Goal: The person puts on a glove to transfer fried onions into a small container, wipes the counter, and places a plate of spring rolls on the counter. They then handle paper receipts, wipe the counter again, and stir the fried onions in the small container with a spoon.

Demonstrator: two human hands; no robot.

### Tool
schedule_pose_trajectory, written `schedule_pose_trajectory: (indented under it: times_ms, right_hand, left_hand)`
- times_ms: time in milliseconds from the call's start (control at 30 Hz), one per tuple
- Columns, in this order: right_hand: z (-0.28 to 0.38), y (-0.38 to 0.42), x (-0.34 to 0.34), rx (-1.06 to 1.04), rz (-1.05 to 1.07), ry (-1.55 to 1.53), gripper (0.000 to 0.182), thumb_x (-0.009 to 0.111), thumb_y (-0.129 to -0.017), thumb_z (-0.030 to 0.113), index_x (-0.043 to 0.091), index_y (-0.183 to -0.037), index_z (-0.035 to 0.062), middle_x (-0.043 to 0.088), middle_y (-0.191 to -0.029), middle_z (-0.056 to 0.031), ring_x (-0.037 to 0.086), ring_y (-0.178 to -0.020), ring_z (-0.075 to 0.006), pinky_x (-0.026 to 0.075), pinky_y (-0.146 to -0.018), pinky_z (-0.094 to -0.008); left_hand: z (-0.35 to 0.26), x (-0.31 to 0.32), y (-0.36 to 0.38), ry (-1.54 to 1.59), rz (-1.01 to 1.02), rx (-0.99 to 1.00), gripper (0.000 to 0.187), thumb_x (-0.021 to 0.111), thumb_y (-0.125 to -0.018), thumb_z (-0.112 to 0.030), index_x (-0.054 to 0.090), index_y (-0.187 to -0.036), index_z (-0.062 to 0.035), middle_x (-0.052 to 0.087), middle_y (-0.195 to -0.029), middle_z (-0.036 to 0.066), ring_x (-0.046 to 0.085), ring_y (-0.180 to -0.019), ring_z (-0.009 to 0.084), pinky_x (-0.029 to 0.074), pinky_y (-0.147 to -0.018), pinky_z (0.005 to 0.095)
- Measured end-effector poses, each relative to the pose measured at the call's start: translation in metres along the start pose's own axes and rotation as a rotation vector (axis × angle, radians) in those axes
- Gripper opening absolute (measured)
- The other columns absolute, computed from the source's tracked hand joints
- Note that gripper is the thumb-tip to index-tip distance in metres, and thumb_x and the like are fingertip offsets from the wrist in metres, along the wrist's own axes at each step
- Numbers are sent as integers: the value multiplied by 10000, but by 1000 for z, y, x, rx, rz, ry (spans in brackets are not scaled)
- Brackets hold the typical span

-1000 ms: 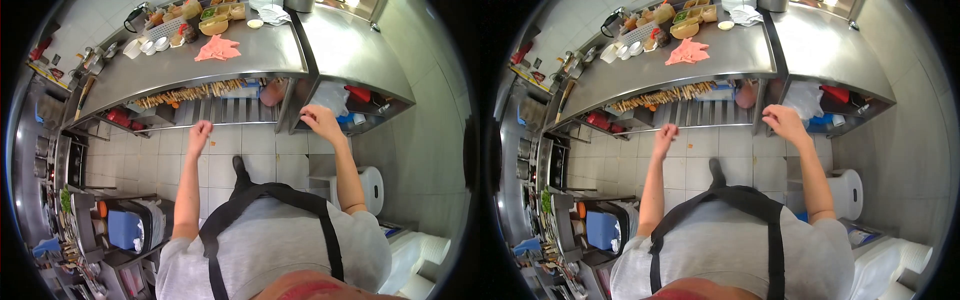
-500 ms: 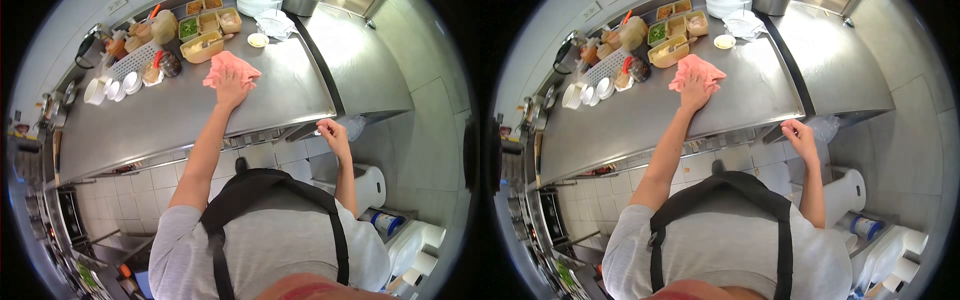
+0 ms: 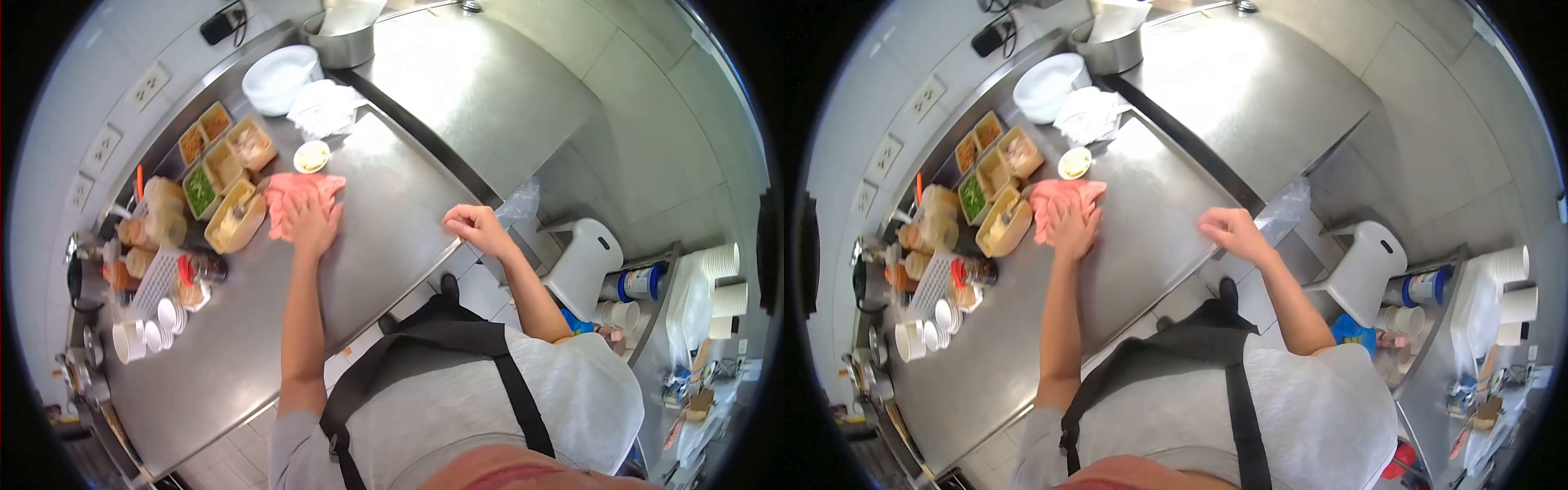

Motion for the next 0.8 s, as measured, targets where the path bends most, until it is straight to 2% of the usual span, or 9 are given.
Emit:
schedule_pose_trajectory:
  times_ms: [267,333,367,467,500,533,567,667,800]
  right_hand:
    - [-31,-113,-149,-122,-201,-76,139,574,-829,169,615,-797,40,572,-652,11,509,-606,-55,412,-552,-214]
    - [-44,-159,-189,-118,-234,-56,137,565,-834,166,610,-794,43,561,-653,16,492,-600,-43,398,-546,-200]
    - [-50,-186,-209,-104,-267,-35,135,557,-839,162,605,-790,46,551,-654,22,475,-594,-31,383,-541,-185]
    - [-84,-277,-250,-40,-373,54,152,559,-819,175,613,-845,36,592,-728,-14,531,-668,-76,426,-608,-212]
    - [-98,-313,-255,-45,-337,41,152,559,-819,175,613,-845,36,592,-728,-14,531,-668,-76,426,-608,-212]
    - [-114,-350,-259,-151,-476,145,185,571,-797,184,610,-903,38,609,-813,-48,557,-747,-125,443,-674,-247]
    - [-124,-383,-261,-259,-615,243,242,584,-775,193,607,-961,40,625,-897,-82,584,-827,-175,459,-740,-282]
    - [-143,-472,-266,-284,-669,375,380,630,-724,227,580,-1065,68,589,-1064,-132,557,-983,-267,431,-863,-338]
    - [-160,-573,-288,-278,-722,455,434,655,-705,251,568,-1102,98,578,-1083,-141,559,-978,-270,434,-878,-329]
  left_hand:
    - [-24,-13,49,-156,45,123,539,450,-873,-370,383,-1241,19,224,-1372,296,127,-1304,426,192,-984,565]
    - [-41,-25,39,91,327,-202,490,473,-864,-363,426,-1166,19,305,-1318,285,206,-1268,408,197,-988,543]
    - [-46,-24,26,90,313,-224,490,473,-864,-363,426,-1166,19,305,-1318,285,206,-1268,408,197,-988,543]
    - [-57,-11,18,318,128,-615,449,505,-844,-353,446,-1108,5,370,-1253,236,286,-1208,374,204,-982,549]
    - [-57,12,15,2,-95,-605,442,512,-839,-347,442,-1124,-16,380,-1232,211,306,-1185,361,209,-974,557]
    - [-62,26,14,-319,-305,-580,439,519,-835,-341,438,-1139,-36,391,-1210,185,325,-1162,348,215,-966,566]
    - [-69,29,10,-335,-304,-615,439,519,-835,-341,438,-1139,-36,391,-1210,185,325,-1162,348,215,-966,566]
    - [-76,31,1,-425,-315,-744,471,516,-835,-336,406,-1209,-70,347,-1287,159,305,-1188,357,211,-958,585]
    - [-56,40,5,-650,-205,-685,618,487,-836,-395,276,-1344,-113,204,-1418,129,236,-1248,375,155,-980,608]
Point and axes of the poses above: each hand's wrist, its own y-axis away from the middle knuckle, its own x-axis out of the palm, z = x × y, the point moved 1 cm from there along -y, towards the middle knuckle
